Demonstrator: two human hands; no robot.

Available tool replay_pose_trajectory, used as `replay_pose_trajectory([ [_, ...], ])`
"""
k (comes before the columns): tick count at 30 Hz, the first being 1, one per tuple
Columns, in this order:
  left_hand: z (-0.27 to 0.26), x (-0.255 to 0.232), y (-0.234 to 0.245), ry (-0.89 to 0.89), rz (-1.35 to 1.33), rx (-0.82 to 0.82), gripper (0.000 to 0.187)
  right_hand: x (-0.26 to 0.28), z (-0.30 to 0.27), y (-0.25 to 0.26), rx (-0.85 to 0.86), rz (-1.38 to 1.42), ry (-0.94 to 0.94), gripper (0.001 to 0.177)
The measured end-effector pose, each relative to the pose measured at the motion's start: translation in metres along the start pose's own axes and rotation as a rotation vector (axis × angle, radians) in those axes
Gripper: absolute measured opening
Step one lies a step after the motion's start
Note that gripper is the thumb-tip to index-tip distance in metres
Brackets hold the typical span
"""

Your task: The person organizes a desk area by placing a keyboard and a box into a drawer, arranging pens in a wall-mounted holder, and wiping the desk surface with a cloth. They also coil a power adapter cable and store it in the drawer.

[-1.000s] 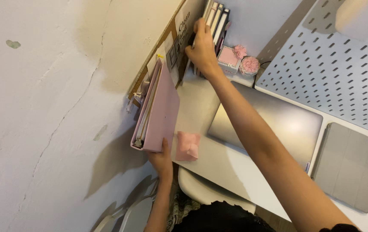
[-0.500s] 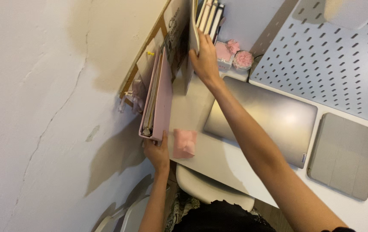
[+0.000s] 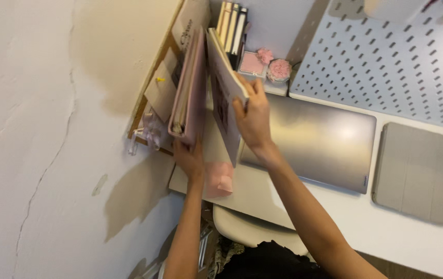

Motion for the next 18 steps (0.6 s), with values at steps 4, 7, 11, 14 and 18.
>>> replay_pose_trajectory([
  [4, 0.035, -0.01, -0.047, -0.247, -0.255, -0.024, 0.055, 0.005, -0.009, -0.009, 0.027, 0.053, -0.107, 0.049],
  [7, 0.057, -0.002, -0.076, -0.321, 0.048, -0.135, 0.055, 0.007, -0.015, -0.016, 0.046, 0.067, -0.142, 0.051],
  [11, 0.094, 0.015, -0.104, -0.181, 0.137, -0.005, 0.073, 0.015, -0.029, -0.021, 0.061, 0.024, -0.078, 0.068],
  [14, 0.106, 0.018, -0.116, -0.072, 0.336, 0.097, 0.08, 0.012, -0.043, -0.022, 0.205, -0.043, -0.123, 0.093],
  [18, 0.104, 0.032, -0.123, 0.028, 0.688, 0.37, 0.067, 0.0, -0.045, -0.031, 0.336, 0.072, -0.269, 0.083],
])
Point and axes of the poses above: each hand's wrist, its own z-axis towards the middle knuckle, its own y-axis out of the back of the hand, x = y × z, the point moved 6 cm from there along z, towards the middle knuckle
